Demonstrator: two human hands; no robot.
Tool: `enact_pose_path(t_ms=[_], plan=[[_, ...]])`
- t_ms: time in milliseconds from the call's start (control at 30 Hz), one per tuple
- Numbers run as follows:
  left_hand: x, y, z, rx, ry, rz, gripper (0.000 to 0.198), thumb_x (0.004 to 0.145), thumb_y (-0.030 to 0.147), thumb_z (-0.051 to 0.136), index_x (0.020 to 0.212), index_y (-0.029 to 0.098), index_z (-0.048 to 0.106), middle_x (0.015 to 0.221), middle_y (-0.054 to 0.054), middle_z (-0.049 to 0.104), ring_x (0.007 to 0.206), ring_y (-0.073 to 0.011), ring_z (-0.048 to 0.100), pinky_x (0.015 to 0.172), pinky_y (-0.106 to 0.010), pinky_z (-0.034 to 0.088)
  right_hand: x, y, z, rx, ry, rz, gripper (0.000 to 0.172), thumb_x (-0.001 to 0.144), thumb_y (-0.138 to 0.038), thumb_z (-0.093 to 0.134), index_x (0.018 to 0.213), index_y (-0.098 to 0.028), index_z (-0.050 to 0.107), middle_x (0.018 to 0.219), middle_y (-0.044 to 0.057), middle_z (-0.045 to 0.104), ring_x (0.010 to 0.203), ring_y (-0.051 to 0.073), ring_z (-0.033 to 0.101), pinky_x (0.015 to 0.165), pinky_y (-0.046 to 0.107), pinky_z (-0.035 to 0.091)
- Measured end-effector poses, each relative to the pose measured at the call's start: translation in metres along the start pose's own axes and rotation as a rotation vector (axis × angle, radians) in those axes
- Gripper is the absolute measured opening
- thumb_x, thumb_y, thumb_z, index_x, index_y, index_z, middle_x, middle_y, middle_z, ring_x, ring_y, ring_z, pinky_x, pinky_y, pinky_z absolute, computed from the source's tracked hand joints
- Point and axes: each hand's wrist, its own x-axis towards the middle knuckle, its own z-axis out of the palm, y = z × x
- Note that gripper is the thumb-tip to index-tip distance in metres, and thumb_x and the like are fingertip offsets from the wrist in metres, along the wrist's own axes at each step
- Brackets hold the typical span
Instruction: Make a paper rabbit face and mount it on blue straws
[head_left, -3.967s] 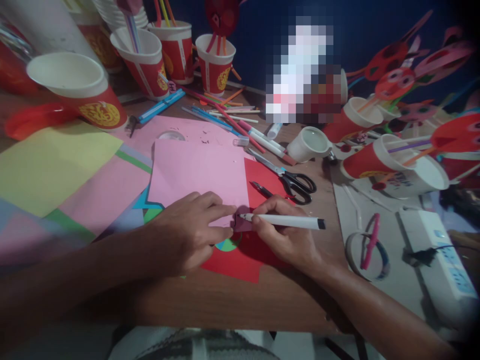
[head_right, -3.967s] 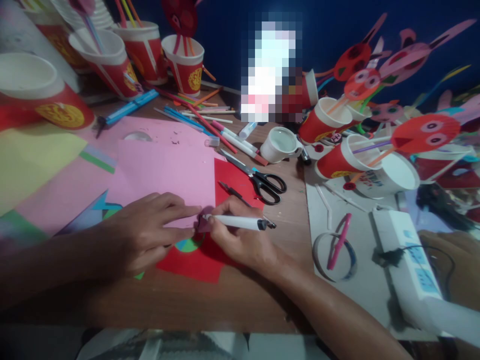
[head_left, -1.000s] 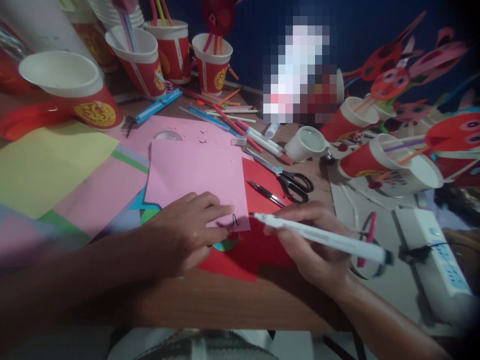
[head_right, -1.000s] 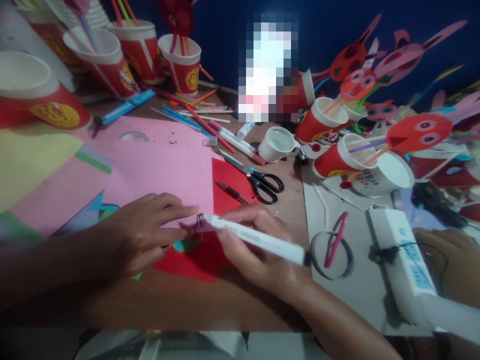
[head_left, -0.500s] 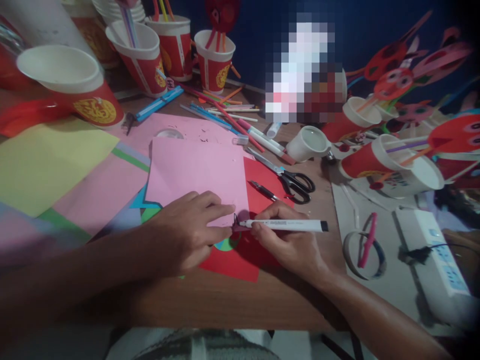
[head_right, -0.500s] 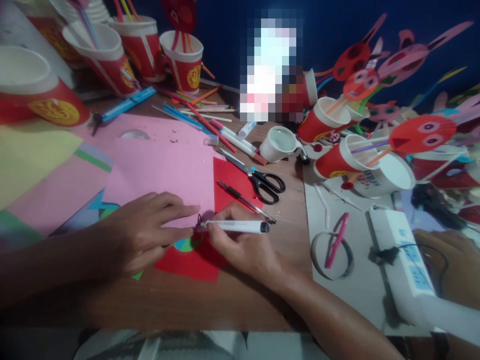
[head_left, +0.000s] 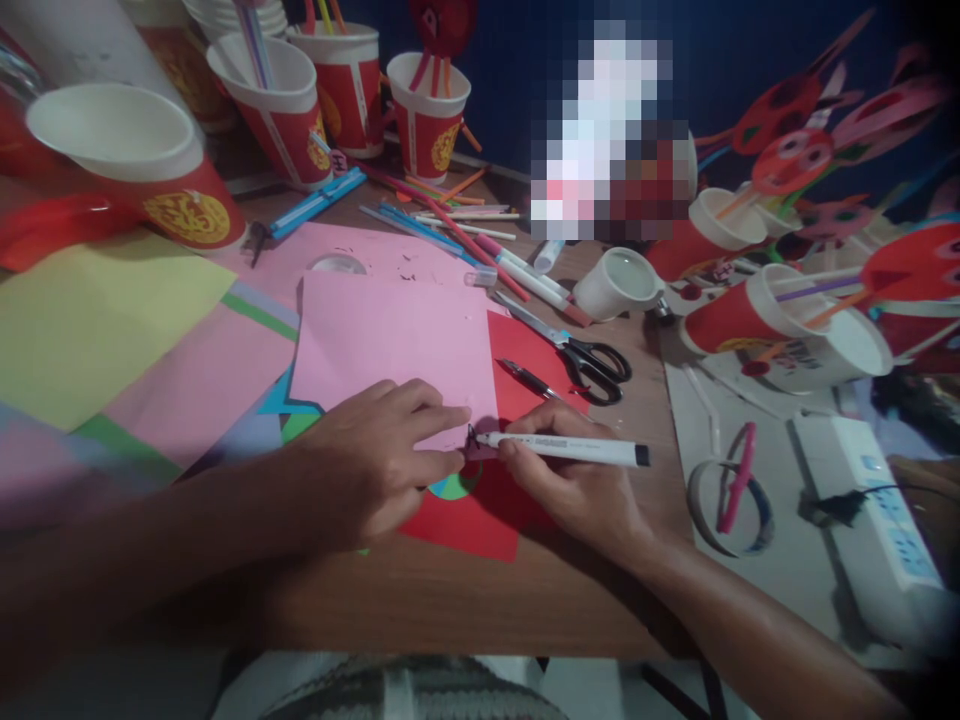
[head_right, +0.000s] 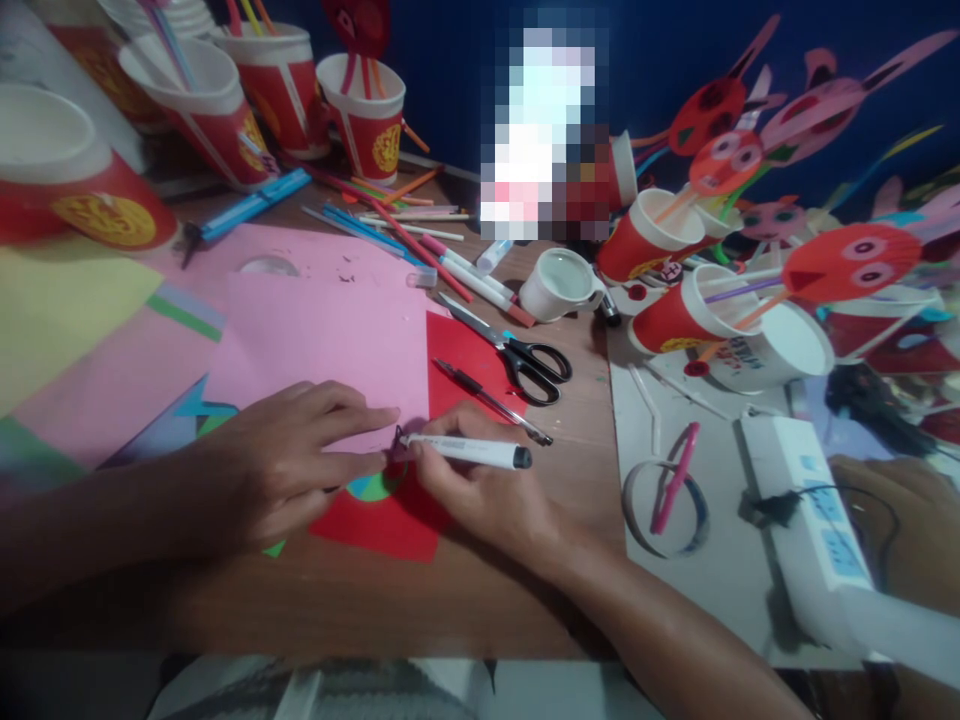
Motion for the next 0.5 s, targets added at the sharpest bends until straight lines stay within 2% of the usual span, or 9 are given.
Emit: enact_pose_path(t_ms=[500], plan=[[-0.0003, 0.0003, -0.0001, 0.002, 0.009, 0.003, 0.036, 0.073, 0.005, 0.052, 0.102, 0.019, 0.068, 0.125, -0.009, 0.060, 0.102, -0.0274, 0.050, 0.083, -0.043, 0.045, 0.0029, 0.0022, 0.0022, -0.027, 0.009, -0.017, 0.010, 0.081, -0.023, 0.063, 0.073, -0.018, 0.060, 0.057, -0.003, 0.061, 0.045, 0.008, 0.047, 0.042, 0.021, 0.036]])
